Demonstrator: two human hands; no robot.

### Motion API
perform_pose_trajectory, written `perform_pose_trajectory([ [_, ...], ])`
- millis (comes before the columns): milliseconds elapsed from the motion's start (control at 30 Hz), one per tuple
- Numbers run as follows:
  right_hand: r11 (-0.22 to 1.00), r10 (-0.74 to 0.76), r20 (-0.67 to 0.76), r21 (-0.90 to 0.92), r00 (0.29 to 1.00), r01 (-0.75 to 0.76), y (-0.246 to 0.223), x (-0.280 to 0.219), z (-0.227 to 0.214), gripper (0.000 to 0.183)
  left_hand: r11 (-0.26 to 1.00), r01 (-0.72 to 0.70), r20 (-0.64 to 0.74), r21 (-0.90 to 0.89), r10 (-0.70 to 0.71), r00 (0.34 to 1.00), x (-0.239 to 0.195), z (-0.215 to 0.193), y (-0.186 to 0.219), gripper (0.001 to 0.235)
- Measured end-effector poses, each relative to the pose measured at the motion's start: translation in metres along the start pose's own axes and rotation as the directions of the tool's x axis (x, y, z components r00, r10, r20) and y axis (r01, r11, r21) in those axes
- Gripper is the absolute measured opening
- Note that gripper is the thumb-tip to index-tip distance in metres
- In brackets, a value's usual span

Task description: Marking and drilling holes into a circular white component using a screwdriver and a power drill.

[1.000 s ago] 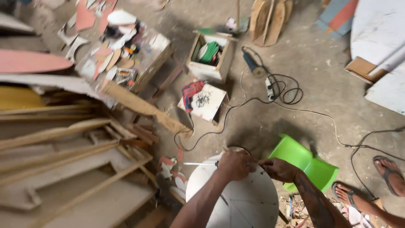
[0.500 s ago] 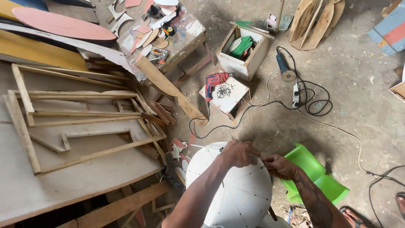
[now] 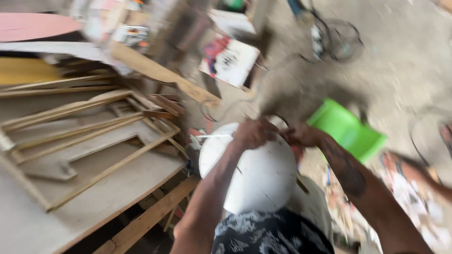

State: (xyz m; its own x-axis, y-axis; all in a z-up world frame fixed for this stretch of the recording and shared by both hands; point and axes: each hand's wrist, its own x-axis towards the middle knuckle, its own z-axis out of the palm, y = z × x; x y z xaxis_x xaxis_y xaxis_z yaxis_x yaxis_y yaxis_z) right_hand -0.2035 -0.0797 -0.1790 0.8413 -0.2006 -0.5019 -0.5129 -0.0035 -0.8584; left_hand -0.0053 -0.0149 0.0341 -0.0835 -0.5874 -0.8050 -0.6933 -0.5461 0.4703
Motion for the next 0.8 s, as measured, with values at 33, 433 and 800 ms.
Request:
perform_pose_trajectory([
  [33, 0.983, 0.04, 0.002, 0.182, 0.999, -0.04, 0.0, -0.004, 0.006, 0.027, 0.99, -0.008, -0.062, 0.137, 0.017, 0.998, 0.019, 0.013, -0.015, 0.041],
  [433, 0.505, -0.07, 0.105, 0.861, 0.992, -0.056, 0.053, 0.024, 0.014, 0.021, 0.98, 0.034, -0.18, 0.194, 0.001, 0.984, 0.036, 0.017, -0.027, 0.027],
  [800, 0.524, -0.084, 0.1, 0.85, 0.992, -0.041, 0.045, 0.02, 0.014, 0.022, 0.986, 0.008, -0.182, 0.168, 0.023, 0.983, 0.036, 0.015, -0.026, 0.026],
])
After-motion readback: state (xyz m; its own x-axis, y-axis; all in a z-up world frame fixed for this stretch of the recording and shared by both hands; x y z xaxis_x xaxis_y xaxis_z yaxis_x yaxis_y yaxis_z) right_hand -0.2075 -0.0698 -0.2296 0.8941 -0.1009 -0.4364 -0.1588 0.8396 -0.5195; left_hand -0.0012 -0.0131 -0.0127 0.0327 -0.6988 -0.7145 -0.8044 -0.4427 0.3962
